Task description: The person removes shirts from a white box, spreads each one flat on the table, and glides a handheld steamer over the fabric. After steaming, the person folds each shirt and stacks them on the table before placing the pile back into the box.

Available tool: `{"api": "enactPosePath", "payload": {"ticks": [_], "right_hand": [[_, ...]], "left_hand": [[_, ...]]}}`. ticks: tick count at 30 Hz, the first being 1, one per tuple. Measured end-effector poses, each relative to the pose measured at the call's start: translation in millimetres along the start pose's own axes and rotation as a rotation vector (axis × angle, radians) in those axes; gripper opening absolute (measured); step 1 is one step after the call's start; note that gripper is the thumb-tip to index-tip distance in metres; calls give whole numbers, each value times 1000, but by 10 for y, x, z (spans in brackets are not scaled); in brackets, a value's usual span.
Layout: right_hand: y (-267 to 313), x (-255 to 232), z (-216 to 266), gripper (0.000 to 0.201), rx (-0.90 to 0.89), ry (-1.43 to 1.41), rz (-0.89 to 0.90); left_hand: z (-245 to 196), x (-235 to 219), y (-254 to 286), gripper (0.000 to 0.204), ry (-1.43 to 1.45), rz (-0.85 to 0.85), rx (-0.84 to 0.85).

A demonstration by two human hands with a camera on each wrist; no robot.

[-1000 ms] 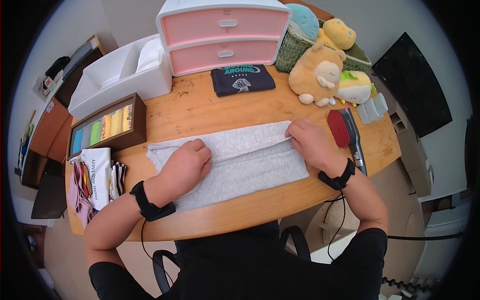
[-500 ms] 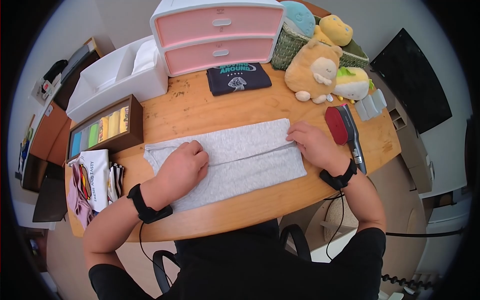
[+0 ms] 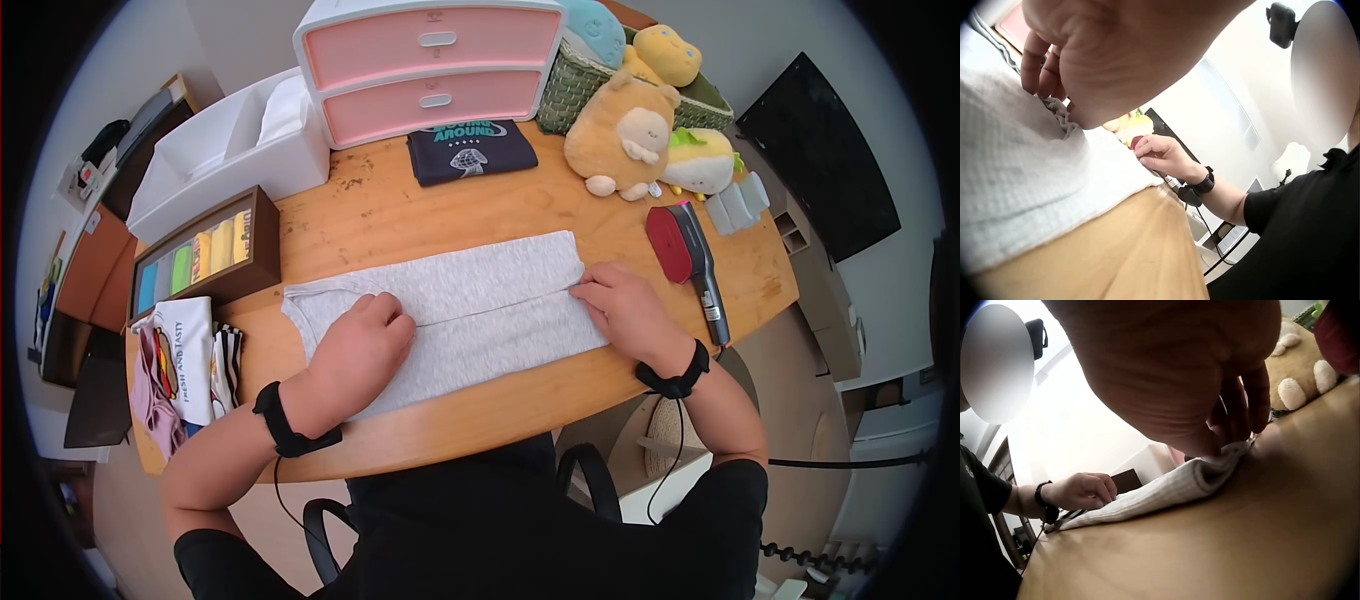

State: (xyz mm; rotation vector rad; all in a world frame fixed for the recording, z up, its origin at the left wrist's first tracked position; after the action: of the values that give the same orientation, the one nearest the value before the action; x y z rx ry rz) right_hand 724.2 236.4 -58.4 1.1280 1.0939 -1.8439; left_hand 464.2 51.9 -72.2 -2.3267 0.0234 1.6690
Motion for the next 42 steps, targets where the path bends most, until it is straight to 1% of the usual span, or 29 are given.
{"api": "enactPosePath", "payload": {"ticks": [2, 4, 5, 7, 8, 10, 11, 13, 14, 17, 18, 21, 25, 28, 31, 34, 37, 39, 40, 42], "right_hand": [[0, 52, -54, 19, 17, 41, -1], [39, 14, 37, 20, 25, 58, -48], [63, -34, 116, 20, 29, 66, -72], [125, -115, 333, 22, -90, 13, 8], [174, -110, 425, 22, -154, -23, 51], [291, -42, 438, 24, -201, -10, 88], [337, -11, 428, 25, -230, -5, 101], [406, -21, 364, 25, -216, 67, 103], [433, -29, 333, 25, -205, 107, 103], [462, -25, 309, 27, -199, 115, 74], [464, -17, 301, 28, -196, 118, 74], [446, -34, 355, 29, -187, 126, 56], [428, -69, 428, 28, -181, 133, 44], [452, -71, 451, 29, -178, 152, 22], [505, -60, 389, 30, -181, 177, 17], [521, -62, 329, 30, -162, 191, 30], [464, -91, 337, 33, -150, 227, 88], [376, -157, 431, 36, -124, 242, 133], [310, -172, 470, 40, -109, 208, 122], [169, -170, 562, 48, -75, 135, 102]], "left_hand": [[0, 24, 32, 15, -38, 30, -14], [-28, 11, 53, 18, -49, 56, -29], [-83, -27, 84, 19, -61, 31, 15], [-227, -98, 213, 22, -82, -14, 91], [-283, -97, 302, 23, -83, 16, 86], [-369, -110, 535, 27, -97, 80, 60], [-381, -124, 673, 29, -112, 85, 43], [-389, -119, 914, 33, -145, 90, 14], [-365, -155, 1025, 37, -165, 29, -7], [-251, -241, 1360, 39, -232, -105, -140], [-213, -276, 1450, 41, -182, -156, -185], [-87, -342, 1662, 39, -28, -241, -386], [-59, -391, 1644, 32, 258, -332, -424], [-17, -306, 1599, 25, 296, -302, -478], [63, -237, 1582, 22, 265, -336, -517], [99, -243, 1599, 23, 305, -259, -589], [47, -340, 1489, 24, 258, -166, -574], [-32, -492, 1353, 25, 166, -91, -538], [-45, -548, 1252, 26, 118, -54, -519], [-46, -651, 986, 28, 54, -185, -329]]}}
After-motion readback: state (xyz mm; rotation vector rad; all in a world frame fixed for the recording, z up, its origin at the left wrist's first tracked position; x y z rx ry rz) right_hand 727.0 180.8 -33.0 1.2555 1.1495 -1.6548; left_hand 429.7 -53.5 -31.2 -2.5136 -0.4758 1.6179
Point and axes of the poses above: each hand's wrist, its own y-axis away from the middle knuckle, its own x-axis out of the palm, z = x × y, the point moved 6 cm from there along -y, towards the middle knuckle, and after that the axes turned 3 degrees about x, right-handed, at the moved point
